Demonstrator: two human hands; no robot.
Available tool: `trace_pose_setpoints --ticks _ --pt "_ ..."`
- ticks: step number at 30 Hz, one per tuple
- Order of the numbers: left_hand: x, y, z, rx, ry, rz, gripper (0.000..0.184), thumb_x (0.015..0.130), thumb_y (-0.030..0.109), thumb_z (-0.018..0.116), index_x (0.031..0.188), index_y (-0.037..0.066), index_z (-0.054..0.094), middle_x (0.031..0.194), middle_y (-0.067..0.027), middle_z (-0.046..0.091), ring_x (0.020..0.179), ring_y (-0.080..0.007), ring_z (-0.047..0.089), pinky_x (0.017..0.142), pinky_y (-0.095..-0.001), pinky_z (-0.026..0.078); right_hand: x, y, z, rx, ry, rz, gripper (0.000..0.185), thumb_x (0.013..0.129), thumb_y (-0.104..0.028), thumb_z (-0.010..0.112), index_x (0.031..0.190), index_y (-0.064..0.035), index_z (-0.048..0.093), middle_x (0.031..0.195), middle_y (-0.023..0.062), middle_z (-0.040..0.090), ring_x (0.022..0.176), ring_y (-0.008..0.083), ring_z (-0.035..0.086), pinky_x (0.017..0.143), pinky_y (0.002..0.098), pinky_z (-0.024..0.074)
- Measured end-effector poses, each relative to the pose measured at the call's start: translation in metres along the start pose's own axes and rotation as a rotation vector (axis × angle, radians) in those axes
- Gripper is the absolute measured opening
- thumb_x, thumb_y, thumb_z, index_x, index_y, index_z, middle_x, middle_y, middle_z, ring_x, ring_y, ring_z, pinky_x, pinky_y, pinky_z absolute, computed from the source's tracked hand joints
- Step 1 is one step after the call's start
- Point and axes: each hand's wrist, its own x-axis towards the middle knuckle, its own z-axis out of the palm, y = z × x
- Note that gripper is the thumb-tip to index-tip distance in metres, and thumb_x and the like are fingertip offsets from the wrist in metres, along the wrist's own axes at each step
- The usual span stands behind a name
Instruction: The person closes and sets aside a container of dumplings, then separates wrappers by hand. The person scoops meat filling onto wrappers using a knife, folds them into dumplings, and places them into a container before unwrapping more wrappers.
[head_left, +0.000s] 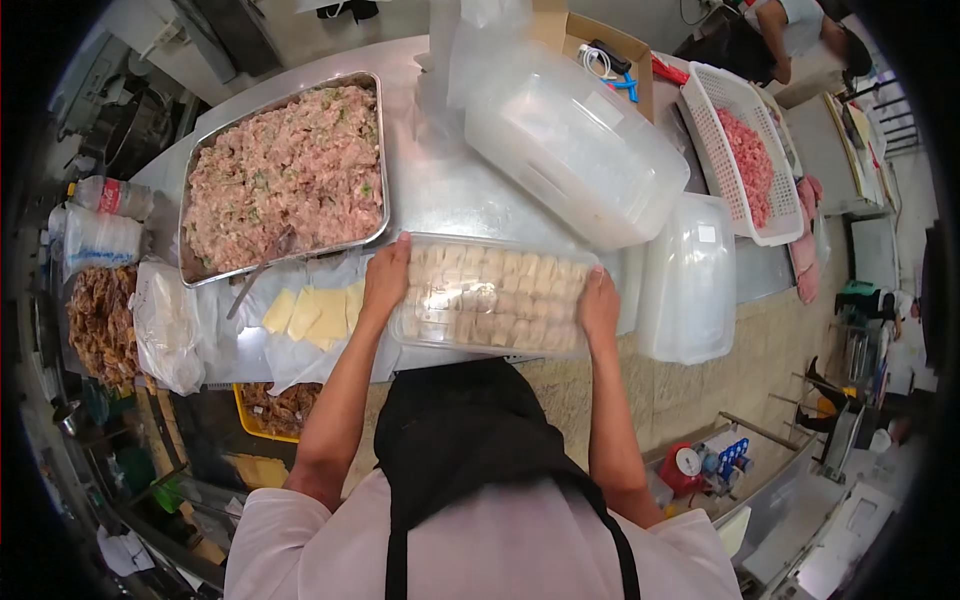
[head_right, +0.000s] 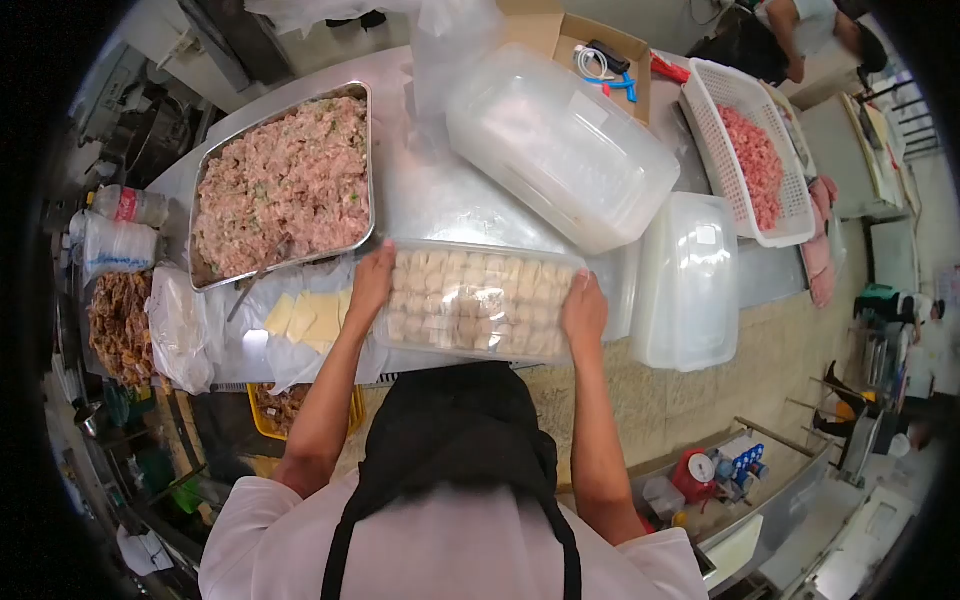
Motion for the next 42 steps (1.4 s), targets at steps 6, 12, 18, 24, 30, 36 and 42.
trace_pose_setpoints --ticks 6,12,18,24,30,36,42 --pt "0.009 0.001 0.006 -0.02 0.01 -0.014 0.072 0.102 0.055 0.038 0.078 -0.008 0.064 0.078 -0.0327 0.063 0.083 -0.0495 0.063 0.077 -0.0508 0.046 0.008 0.007 0.001 -0.032 -0.109 0.077 0.054 0.105 -0.037 0.032 0.097 0.0066 0.064 0.096 0.0322 0.066 0.095 0.0531 0.059 0.084 0.0549 0.044" --pt "-0.023 -0.004 0.006 -0.046 0.183 0.228 0.066 0.104 0.048 0.037 0.08 -0.007 0.065 0.077 -0.0318 0.063 0.082 -0.0506 0.062 0.076 -0.0511 0.046 -0.011 0.018 -0.006 0.019 0.037 -0.025 0.052 0.106 -0.036 0.033 0.099 0.0062 0.063 0.091 0.034 0.064 0.09 0.0534 0.059 0.08 0.0555 0.0445" --pt "-0.033 0.004 0.005 0.087 0.129 0.105 0.062 0.105 0.041 0.036 0.082 -0.008 0.066 0.076 -0.0328 0.063 0.077 -0.0512 0.062 0.07 -0.0529 0.047 -0.023 0.014 -0.002 0.005 -0.025 0.036 0.051 0.106 -0.034 0.034 0.098 0.0063 0.063 0.087 0.0335 0.064 0.085 0.0537 0.06 0.075 0.0557 0.0447" --pt "-0.035 0.008 0.002 0.125 0.14 0.105 0.06 0.104 0.04 0.038 0.086 -0.008 0.068 0.079 -0.0343 0.063 0.078 -0.0512 0.063 0.071 -0.0539 0.047 -0.025 0.025 -0.002 0.0 -0.024 0.065 0.053 0.107 -0.034 0.034 0.097 0.0092 0.062 0.087 0.0332 0.063 0.084 0.0537 0.057 0.074 0.0508 0.0452" --pt "-0.034 -0.005 -0.007 0.027 0.09 0.135 0.057 0.104 0.041 0.037 0.086 -0.005 0.064 0.082 -0.033 0.063 0.084 -0.0516 0.062 0.075 -0.0551 0.045 0.024 0.017 -0.068 0.084 0.06 0.09 0.053 0.103 -0.043 0.046 0.088 0.0044 0.064 0.074 0.0233 0.065 0.069 0.0362 0.064 0.065 0.0465 0.0475" --pt "-0.047 -0.002 -0.012 0.066 0.079 0.177 0.046 0.104 0.039 0.038 0.095 -0.002 0.059 0.087 -0.0319 0.064 0.087 -0.0514 0.06 0.076 -0.0554 0.045 0.107 -0.056 -0.104 0.064 0.105 0.136 0.042 0.079 -0.037 0.076 0.078 0.003 0.064 0.074 0.0203 0.067 0.069 0.035 0.067 0.066 0.0436 0.0514" --pt "-0.071 0.002 -0.022 0.022 0.18 0.226 0.033 0.102 0.029 0.045 0.102 -0.001 0.059 0.088 -0.0267 0.063 0.084 -0.0466 0.06 0.074 -0.0527 0.045 0.129 -0.058 -0.103 -0.297 0.225 -0.074 0.031 0.067 -0.024 0.078 0.075 0.0036 0.066 0.08 0.0269 0.067 0.08 0.0457 0.066 0.074 0.0502 0.0521"
